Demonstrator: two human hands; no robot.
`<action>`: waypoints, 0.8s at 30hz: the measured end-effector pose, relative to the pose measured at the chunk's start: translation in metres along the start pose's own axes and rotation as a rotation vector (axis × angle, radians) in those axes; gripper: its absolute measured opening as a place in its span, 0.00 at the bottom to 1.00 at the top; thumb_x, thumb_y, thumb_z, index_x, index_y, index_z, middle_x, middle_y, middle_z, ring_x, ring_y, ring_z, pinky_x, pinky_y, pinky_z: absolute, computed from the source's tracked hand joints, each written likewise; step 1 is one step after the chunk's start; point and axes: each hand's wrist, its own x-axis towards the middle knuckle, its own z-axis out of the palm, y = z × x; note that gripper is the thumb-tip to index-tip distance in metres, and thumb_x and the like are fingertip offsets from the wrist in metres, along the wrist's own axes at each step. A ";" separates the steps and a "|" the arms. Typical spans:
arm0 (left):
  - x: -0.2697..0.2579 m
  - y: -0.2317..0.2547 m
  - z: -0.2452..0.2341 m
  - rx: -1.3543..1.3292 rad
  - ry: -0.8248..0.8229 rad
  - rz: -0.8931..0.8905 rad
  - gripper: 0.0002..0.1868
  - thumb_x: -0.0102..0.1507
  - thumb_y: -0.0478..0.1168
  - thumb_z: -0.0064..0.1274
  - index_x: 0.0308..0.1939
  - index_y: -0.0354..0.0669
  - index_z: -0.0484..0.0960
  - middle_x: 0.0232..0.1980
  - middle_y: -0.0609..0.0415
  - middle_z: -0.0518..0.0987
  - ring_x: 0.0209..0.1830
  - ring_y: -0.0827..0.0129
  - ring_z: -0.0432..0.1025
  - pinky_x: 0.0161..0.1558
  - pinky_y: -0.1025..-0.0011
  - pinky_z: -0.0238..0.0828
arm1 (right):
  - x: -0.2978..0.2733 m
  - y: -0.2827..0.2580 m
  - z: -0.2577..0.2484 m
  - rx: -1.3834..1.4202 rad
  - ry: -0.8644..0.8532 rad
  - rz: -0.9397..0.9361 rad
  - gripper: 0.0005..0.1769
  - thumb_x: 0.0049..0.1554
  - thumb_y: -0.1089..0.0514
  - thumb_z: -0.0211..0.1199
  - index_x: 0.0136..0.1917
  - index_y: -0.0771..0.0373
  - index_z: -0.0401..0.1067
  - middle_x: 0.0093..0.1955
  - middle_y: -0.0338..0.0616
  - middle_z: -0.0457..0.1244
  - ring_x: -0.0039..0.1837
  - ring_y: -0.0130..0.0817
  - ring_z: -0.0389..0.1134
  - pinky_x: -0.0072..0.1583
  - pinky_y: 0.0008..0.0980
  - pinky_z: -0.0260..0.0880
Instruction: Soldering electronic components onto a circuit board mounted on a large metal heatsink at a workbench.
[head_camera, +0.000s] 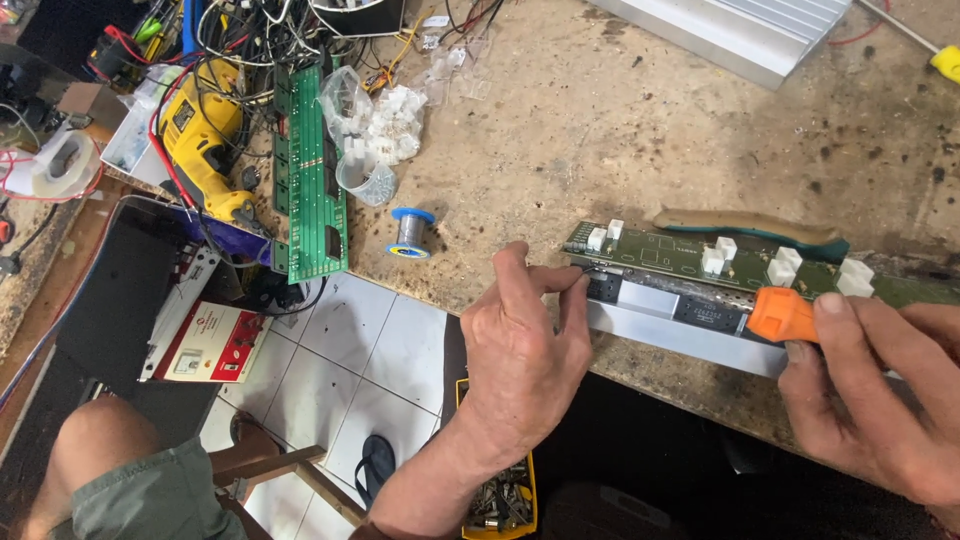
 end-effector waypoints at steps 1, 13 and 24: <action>0.000 0.000 -0.001 0.000 0.002 0.000 0.24 0.61 0.26 0.64 0.53 0.26 0.64 0.34 0.58 0.82 0.28 0.61 0.79 0.43 0.64 0.83 | 0.000 -0.003 0.001 -0.001 0.001 -0.001 0.24 0.56 0.58 0.66 0.51 0.89 0.78 0.47 0.79 0.71 0.43 0.63 0.74 0.40 0.54 0.75; 0.006 0.000 -0.002 0.041 -0.157 -0.093 0.23 0.62 0.31 0.62 0.45 0.38 0.59 0.34 0.58 0.84 0.24 0.57 0.79 0.22 0.57 0.75 | 0.015 -0.010 -0.002 0.030 0.148 0.129 0.16 0.58 0.66 0.67 0.49 0.88 0.80 0.45 0.71 0.71 0.34 0.59 0.64 0.41 0.47 0.70; 0.008 -0.003 0.001 0.031 -0.159 -0.121 0.21 0.61 0.31 0.62 0.43 0.38 0.61 0.32 0.58 0.82 0.22 0.58 0.78 0.21 0.58 0.72 | 0.010 -0.011 -0.002 -0.012 0.084 0.128 0.19 0.58 0.63 0.66 0.51 0.88 0.81 0.45 0.71 0.72 0.36 0.56 0.67 0.42 0.47 0.71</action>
